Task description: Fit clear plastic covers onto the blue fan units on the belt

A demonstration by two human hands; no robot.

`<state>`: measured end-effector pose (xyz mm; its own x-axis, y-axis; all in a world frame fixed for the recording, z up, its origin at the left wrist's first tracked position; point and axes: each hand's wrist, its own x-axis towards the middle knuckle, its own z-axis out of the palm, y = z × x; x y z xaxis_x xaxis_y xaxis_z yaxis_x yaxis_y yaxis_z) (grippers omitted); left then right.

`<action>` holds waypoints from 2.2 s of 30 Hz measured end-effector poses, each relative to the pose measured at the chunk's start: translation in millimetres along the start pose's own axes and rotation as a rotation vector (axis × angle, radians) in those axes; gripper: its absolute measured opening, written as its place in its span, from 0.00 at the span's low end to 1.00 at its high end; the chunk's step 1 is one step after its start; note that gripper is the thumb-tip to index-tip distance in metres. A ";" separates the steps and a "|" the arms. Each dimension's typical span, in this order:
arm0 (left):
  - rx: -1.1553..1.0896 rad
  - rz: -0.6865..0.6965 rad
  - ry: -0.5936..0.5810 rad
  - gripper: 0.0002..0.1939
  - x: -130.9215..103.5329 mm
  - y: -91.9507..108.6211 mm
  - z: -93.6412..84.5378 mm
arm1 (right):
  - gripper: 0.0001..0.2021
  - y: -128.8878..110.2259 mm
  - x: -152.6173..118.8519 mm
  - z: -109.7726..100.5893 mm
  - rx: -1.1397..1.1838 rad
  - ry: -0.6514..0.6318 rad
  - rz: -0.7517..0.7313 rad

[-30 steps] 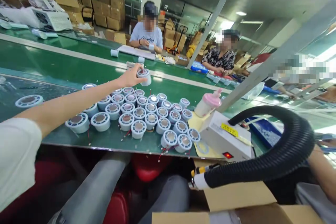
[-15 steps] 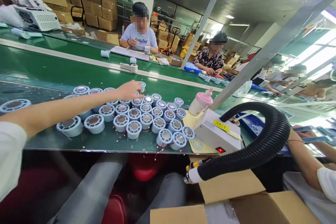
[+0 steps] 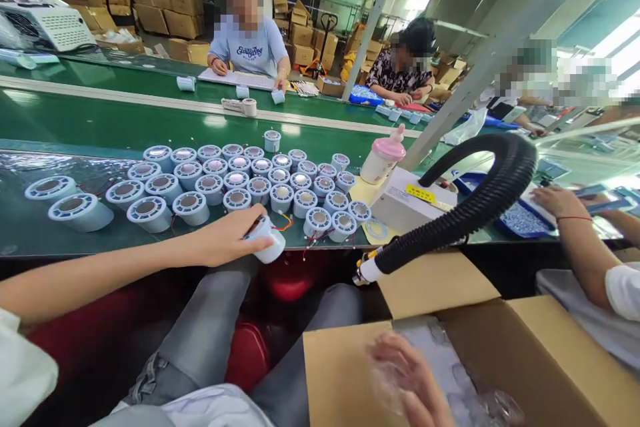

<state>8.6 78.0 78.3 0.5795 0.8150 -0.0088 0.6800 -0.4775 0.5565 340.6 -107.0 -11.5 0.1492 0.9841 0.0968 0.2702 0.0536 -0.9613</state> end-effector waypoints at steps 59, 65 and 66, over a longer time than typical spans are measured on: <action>-1.019 -0.031 -0.347 0.40 -72.7 10.7 80.5 | 0.18 -53.5 21.0 98.3 -0.003 -0.425 -0.088; -0.942 0.076 -0.297 0.38 -74.4 11.4 79.6 | 0.17 -61.8 20.1 99.8 0.119 -0.431 0.062; -0.920 0.091 -0.290 0.38 -74.8 10.8 79.4 | 0.16 -62.2 19.8 99.8 0.141 -0.432 0.088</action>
<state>8.3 -14.2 19.0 0.7848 0.6159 -0.0696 0.0809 0.0095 0.9967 231.8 -73.9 24.5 -0.2522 0.9648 -0.0748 0.1380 -0.0407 -0.9896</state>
